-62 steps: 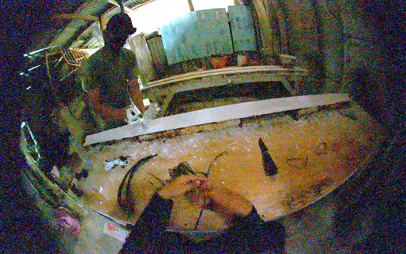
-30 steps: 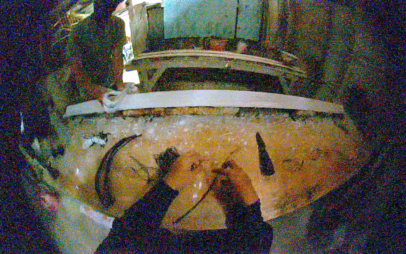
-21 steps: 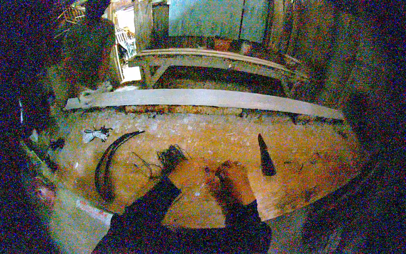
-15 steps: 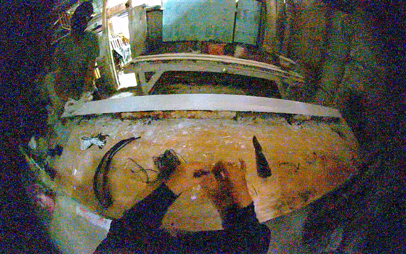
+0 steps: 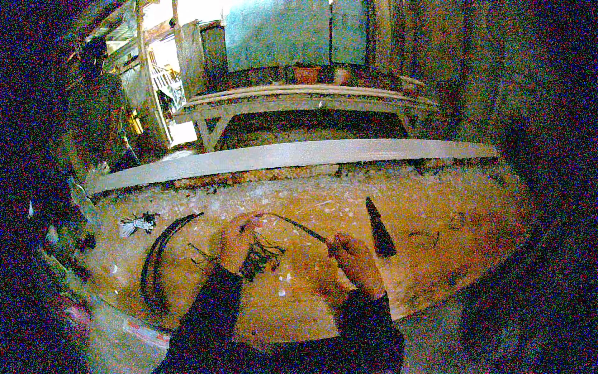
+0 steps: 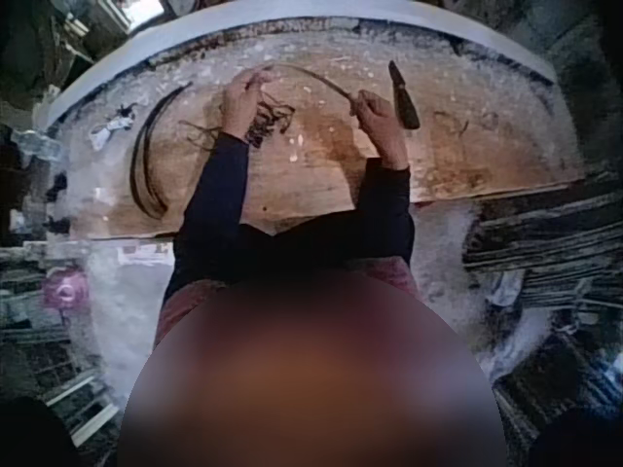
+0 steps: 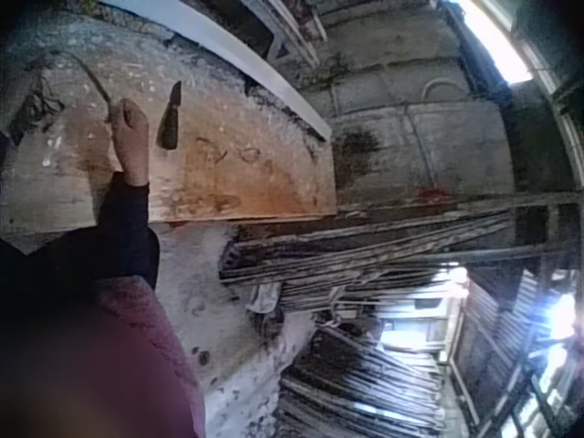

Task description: The person assembles small black cable-like components by hand, repeatedly bending, twisting, and joining pieces into loops or bundles on a wooden workbench. A second person in the background wipes a long white board with a cloth. The camera wearer handles the cables one at a time, occasionally picking up and setting down pieces.

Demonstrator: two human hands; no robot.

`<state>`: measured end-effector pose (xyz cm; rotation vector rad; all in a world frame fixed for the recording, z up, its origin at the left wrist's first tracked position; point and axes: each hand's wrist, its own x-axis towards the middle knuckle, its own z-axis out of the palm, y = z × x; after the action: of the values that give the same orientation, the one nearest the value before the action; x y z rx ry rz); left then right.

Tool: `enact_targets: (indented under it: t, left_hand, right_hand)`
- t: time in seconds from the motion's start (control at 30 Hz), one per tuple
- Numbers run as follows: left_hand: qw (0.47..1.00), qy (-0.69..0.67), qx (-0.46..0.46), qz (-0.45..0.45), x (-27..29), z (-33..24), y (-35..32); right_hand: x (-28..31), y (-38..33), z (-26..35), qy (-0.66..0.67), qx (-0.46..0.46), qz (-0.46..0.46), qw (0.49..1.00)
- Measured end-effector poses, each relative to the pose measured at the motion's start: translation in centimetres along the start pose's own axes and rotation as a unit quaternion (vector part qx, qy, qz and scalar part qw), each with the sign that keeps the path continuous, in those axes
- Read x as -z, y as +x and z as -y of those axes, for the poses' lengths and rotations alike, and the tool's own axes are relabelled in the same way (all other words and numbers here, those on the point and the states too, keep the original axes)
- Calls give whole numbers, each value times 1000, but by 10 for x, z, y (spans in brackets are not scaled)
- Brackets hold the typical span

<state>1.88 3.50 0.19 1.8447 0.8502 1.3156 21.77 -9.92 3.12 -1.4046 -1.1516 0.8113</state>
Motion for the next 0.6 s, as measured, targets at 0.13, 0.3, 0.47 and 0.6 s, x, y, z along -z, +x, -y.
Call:
enact_targets:
  t: [0.13,0.3,0.47,0.6]
  left_hand:
    - [998,-15,68,0,5,-5,0]
    - [991,-34,121,34,6,-5,-2]
    - [997,17,-4,80,0,-5,-3]
    - [985,85,63,138,0,-11,-7]
  right_hand:
    - [8,-2,-4,212,21,9,977]
    - [17,2,-10,430,54,-28,901]
    - [40,-2,-12,513,127,-59,847]
    - [58,-16,0,479,194,-87,851]
